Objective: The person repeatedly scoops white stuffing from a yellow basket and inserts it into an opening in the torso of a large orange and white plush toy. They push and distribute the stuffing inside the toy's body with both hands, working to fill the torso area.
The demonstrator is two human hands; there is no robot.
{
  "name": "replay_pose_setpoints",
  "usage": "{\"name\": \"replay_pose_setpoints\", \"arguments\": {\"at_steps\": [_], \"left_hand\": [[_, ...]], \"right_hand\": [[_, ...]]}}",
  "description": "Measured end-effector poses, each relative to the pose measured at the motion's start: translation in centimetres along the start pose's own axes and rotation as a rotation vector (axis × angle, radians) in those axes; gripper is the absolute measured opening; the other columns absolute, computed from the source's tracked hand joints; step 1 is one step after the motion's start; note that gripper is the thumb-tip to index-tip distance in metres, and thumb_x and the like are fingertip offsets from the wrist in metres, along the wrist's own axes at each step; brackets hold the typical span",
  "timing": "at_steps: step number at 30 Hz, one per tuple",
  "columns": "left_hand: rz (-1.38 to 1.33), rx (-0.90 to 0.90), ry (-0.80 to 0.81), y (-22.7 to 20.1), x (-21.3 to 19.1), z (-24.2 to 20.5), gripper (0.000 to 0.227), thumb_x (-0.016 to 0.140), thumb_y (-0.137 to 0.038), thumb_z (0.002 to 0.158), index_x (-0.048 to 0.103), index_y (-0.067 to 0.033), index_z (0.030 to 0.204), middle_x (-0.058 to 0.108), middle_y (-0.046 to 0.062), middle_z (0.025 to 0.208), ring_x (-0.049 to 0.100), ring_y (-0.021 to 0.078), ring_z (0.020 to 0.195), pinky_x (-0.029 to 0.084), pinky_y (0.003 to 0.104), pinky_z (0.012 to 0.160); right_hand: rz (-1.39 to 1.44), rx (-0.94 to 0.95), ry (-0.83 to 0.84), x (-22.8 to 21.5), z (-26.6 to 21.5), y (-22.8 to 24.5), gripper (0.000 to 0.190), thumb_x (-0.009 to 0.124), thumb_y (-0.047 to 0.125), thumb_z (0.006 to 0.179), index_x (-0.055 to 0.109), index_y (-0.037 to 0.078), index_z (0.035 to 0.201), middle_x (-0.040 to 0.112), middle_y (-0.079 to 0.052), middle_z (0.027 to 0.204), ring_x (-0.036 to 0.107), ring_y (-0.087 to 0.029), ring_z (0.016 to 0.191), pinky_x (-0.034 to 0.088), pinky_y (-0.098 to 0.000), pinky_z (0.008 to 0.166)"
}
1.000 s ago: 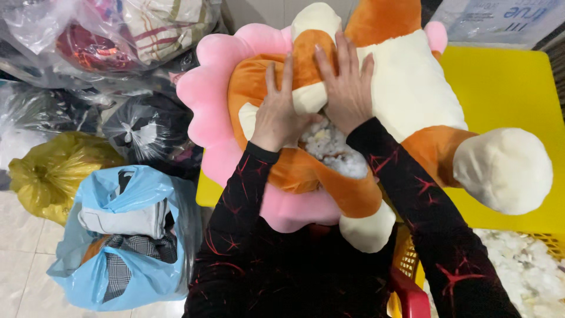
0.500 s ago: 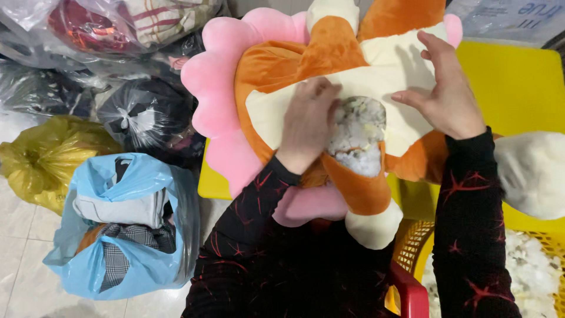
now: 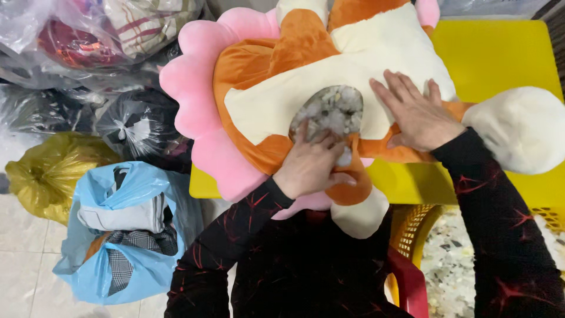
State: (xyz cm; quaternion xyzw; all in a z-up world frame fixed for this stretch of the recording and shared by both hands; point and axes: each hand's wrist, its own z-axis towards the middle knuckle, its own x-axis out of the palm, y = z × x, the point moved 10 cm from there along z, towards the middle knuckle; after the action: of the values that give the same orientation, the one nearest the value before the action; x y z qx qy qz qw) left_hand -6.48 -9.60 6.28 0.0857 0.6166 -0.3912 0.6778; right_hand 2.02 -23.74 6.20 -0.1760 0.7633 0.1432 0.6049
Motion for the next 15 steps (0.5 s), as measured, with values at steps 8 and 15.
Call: {"name": "replay_pose_setpoints", "arguments": {"at_steps": [8,15], "left_hand": [[0.024,0.000,-0.212,-0.4,-3.3,-0.1,0.055,0.078,-0.036,0.079,0.065,-0.0071,0.124,0.060,0.014,0.133,0.050,0.0344,0.133,0.028,0.066,0.115],[0.275,-0.240,-0.725,8.8,-9.1,4.8,0.052,0.074,-0.033,0.095,0.055,-0.0042,0.134,0.054,0.021,0.143,0.049,0.0407,0.134,0.039,0.055,0.113]], "right_hand": [[0.060,-0.039,-0.100,-0.8,-2.1,-0.1,0.109,0.086,0.034,0.070,0.026,0.025,0.160,0.019,-0.019,0.163,0.020,-0.041,0.150,0.023,-0.0676,0.112],[0.213,-0.126,-0.614,-5.5,0.5,3.5,0.089,0.083,0.031,0.084,0.037,0.007,0.156,0.043,-0.021,0.155,0.039,-0.041,0.146,0.034,-0.0595,0.115]]}}
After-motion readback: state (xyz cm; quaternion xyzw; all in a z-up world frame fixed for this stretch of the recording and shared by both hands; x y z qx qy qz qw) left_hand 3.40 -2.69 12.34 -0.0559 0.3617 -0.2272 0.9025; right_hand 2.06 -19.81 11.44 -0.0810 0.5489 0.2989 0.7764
